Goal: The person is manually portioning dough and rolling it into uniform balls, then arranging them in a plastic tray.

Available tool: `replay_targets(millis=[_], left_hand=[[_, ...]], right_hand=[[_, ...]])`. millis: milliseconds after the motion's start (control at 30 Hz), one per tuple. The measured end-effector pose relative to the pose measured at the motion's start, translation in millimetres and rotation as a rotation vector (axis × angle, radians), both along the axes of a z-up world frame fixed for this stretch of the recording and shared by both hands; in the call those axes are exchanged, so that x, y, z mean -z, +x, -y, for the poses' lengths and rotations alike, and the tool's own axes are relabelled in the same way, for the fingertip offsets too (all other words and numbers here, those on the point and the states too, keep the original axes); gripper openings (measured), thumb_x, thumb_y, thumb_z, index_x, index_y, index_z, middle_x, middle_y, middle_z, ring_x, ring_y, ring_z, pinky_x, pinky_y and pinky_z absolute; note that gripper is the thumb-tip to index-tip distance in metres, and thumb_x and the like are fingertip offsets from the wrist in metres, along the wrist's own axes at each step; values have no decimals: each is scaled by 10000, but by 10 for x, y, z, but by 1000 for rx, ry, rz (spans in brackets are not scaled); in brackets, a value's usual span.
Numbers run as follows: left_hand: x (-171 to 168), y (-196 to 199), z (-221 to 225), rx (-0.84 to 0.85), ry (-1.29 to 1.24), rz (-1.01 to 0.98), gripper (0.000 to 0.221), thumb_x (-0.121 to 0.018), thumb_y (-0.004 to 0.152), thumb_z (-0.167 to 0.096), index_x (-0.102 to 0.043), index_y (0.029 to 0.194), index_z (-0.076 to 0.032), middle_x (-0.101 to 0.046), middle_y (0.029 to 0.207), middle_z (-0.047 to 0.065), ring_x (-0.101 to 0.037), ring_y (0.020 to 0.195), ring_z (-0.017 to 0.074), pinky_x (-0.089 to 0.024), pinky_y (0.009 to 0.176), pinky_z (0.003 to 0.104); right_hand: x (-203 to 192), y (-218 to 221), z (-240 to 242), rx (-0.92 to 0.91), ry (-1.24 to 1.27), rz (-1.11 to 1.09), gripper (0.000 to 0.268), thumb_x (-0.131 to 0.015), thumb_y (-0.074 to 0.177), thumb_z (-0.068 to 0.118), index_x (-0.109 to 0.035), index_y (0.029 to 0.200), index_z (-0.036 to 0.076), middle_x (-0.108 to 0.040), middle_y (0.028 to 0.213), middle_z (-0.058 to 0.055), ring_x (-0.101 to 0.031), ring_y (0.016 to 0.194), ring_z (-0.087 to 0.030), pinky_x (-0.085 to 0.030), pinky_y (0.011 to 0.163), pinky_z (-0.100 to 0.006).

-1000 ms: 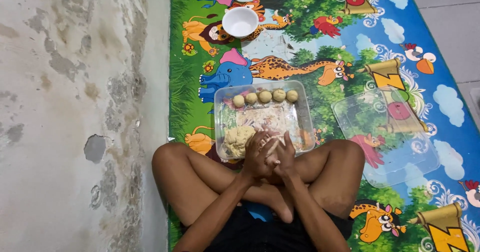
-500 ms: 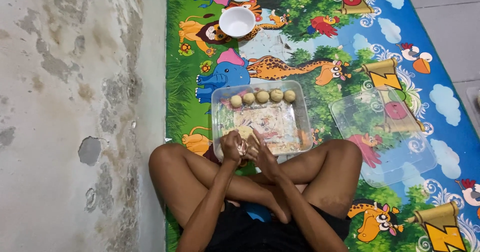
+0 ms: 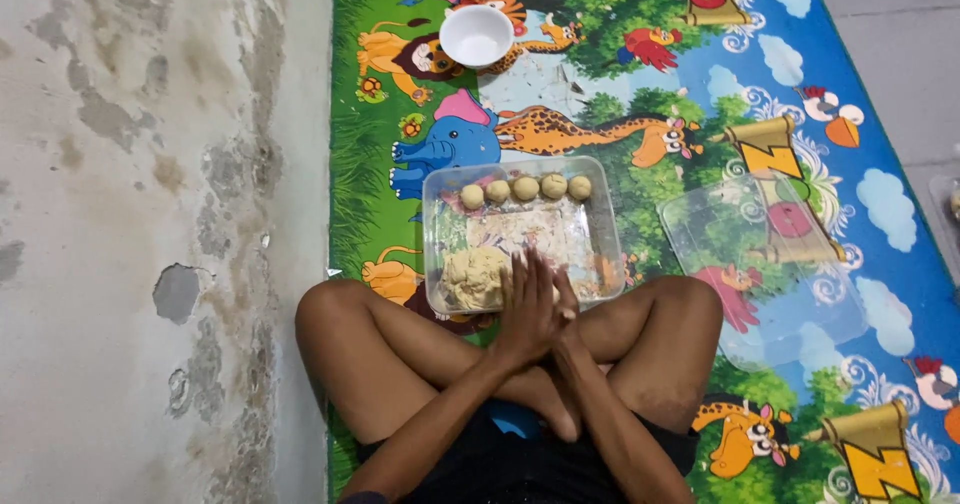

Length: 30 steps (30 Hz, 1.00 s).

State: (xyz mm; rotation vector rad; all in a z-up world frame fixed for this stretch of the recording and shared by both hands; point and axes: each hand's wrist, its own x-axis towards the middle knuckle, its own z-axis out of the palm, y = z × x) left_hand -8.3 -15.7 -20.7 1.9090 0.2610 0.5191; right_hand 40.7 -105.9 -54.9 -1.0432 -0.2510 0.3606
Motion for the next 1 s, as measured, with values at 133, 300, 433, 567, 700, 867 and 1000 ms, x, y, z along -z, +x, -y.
replay_targets(millis=[133,300,433,567,700,867,1000], left_hand=[[96,62,12,0,656,52,862,-186,1002,-672,-285,1529,3,-225,1525,351,-178,1411,530,-117,1139,654],[94,-9,-122,-26,611,119,823,-341,1039,-616,-211,1642,-71,-72,1672,349,-75,1545,527,-105,1210,652],[-83,8,-254,86,116,29,610,-331,1094,-473,-343,1574,-98,-205,1622,240,-290,1463,510,-329,1146,671],[-35,58,-185,77,463,116,571,-438,1090,-310,-349,1578,-28,-280,1596,281,-330,1459,510,-345,1143,648],[324,161,-23,69,833,175,931,-145,1007,-705,-340,1575,6,-330,1623,279,-317,1511,452,-226,1210,594],[506,225,-164,8,379,412,240,-633,1009,-293,-779,933,-119,-699,915,34,-735,913,238,-593,866,351],[852,298,-321,-36,222,330,238,-743,884,-170,-711,649,-177,-665,662,-55,-684,648,152,-570,645,264]], right_hand=[[507,221,139,-18,-210,-84,1045,-329,759,819,-560,1370,3,-695,1185,-250,-706,1009,-365,-602,777,-459],[108,349,-37,194,-64,-564,513,-667,1019,494,-590,838,20,-625,669,-150,-566,448,-254,-310,210,-274],[-151,463,-93,329,-21,-554,434,-694,986,199,-496,612,102,-462,476,-78,-410,304,-182,-211,257,-268],[151,485,-71,277,-420,-316,457,-691,1007,357,-655,692,28,-584,509,-165,-535,394,-195,-333,297,-304],[-545,211,-88,-22,59,-592,494,-533,1053,550,-707,1060,87,-749,1058,-161,-722,863,-239,-583,703,-303],[-1684,-170,-151,-327,511,-748,616,-498,972,721,-609,912,118,-673,805,-56,-688,732,-196,-585,694,-329],[-609,-185,-184,-330,406,-660,640,-477,977,717,-452,1190,114,-646,986,-110,-679,874,-228,-559,800,-370]])
